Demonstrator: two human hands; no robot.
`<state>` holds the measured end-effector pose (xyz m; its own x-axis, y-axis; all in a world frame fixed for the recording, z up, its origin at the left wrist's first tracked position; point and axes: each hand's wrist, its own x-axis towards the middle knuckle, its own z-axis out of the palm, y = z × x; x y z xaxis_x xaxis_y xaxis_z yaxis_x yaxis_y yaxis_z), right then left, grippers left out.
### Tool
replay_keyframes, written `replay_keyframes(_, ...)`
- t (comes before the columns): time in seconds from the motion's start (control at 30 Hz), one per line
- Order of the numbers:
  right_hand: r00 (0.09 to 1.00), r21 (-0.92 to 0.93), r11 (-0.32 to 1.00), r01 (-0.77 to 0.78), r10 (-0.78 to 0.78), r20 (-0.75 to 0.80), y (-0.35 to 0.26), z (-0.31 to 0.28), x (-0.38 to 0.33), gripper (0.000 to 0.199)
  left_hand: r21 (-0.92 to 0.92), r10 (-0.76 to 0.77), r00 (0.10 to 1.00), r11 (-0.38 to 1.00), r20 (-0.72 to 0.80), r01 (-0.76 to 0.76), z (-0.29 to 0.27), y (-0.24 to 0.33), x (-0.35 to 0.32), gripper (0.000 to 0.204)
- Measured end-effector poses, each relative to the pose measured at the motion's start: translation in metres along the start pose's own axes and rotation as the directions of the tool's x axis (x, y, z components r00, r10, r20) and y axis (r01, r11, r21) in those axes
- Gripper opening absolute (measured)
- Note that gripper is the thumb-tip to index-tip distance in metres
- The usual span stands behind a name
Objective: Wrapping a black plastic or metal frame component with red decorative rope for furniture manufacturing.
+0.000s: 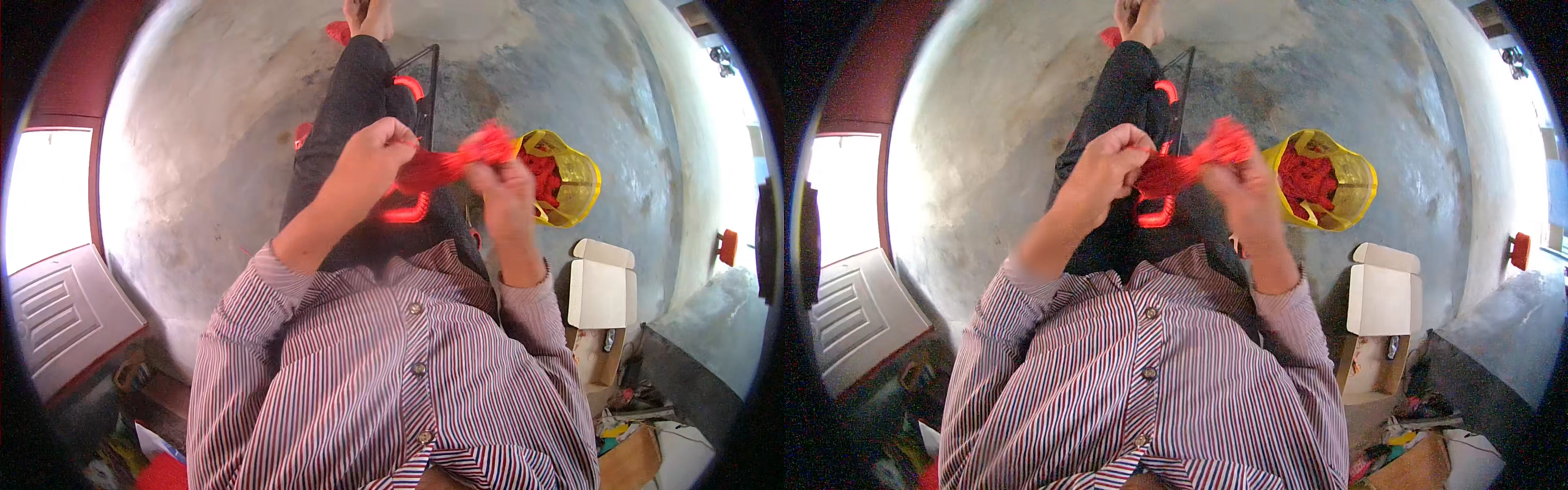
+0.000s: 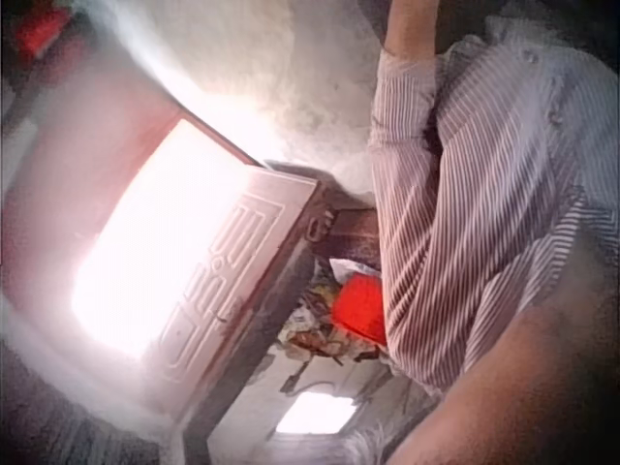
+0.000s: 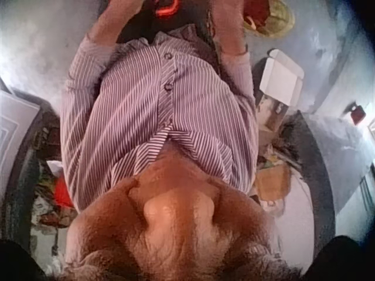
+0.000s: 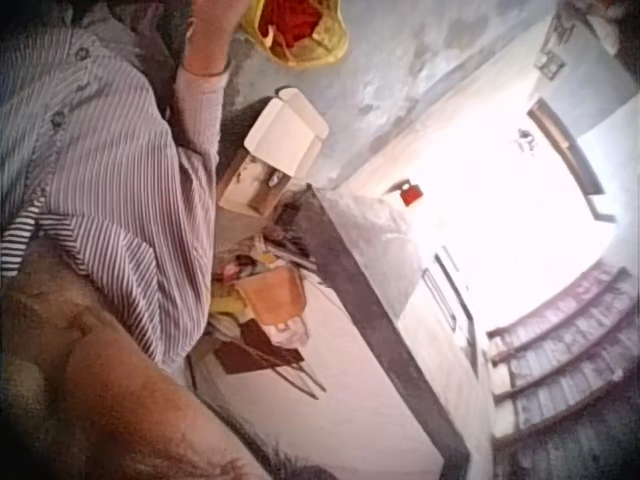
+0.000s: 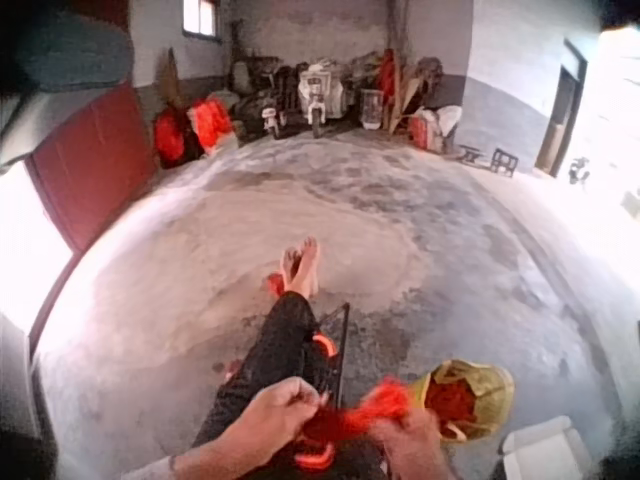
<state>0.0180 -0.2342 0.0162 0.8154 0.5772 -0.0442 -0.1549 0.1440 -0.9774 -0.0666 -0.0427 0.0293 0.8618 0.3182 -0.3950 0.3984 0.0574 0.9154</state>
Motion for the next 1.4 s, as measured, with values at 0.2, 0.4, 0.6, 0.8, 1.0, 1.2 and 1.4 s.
replay_keyframes(0.2,0.939,0.752,0.653,0.09,-0.308,0.155,-0.081,-0.078,-0.013,0.03,-0.544,0.65,0.581,0.294,-0.489,-0.786,-0.032,0.042,0.224,0.022)
replay_keyframes(0.4,0.855,0.691,0.708,0.145,-0.441,0.272,-0.152,-0.09,-0.038,0.025,0.182,0.593,0.728,0.803,-0.345,-0.568,-0.029,0.041,0.011,0.031)
replay_keyframes(0.6,0.967,-0.003,0.993,-0.114,0.11,-0.228,-0.024,-0.037,-0.02,0.026,-0.005,0.103,0.992,0.995,-0.073,-0.104,-0.01,-0.081,0.031,0.065)
replay_keyframes(0.8,0.803,-0.13,0.851,-0.508,0.523,0.284,0.014,-0.01,-0.008,0.016,-0.263,-0.095,0.992,0.958,0.08,0.113,0.021,-0.072,0.032,0.054)
replay_keyframes(1.0,0.942,-0.295,0.898,-0.326,0.336,-0.016,-0.025,-0.027,-0.001,0.01,-0.397,-0.204,0.978,0.896,0.035,0.201,0.03,-0.069,0.029,0.041)
replay_keyframes(1.2,0.961,-0.369,0.892,-0.261,0.278,-0.006,-0.051,-0.046,-0.045,0.009,-0.423,-0.252,0.968,0.877,-0.003,0.227,0.038,-0.056,0.023,0.039)
replay_keyframes(1.4,0.95,-0.237,0.925,-0.298,0.263,-0.166,-0.021,-0.061,-0.053,0.01,-0.42,-0.235,0.971,0.885,-0.039,0.198,0.039,-0.056,0.016,0.045)
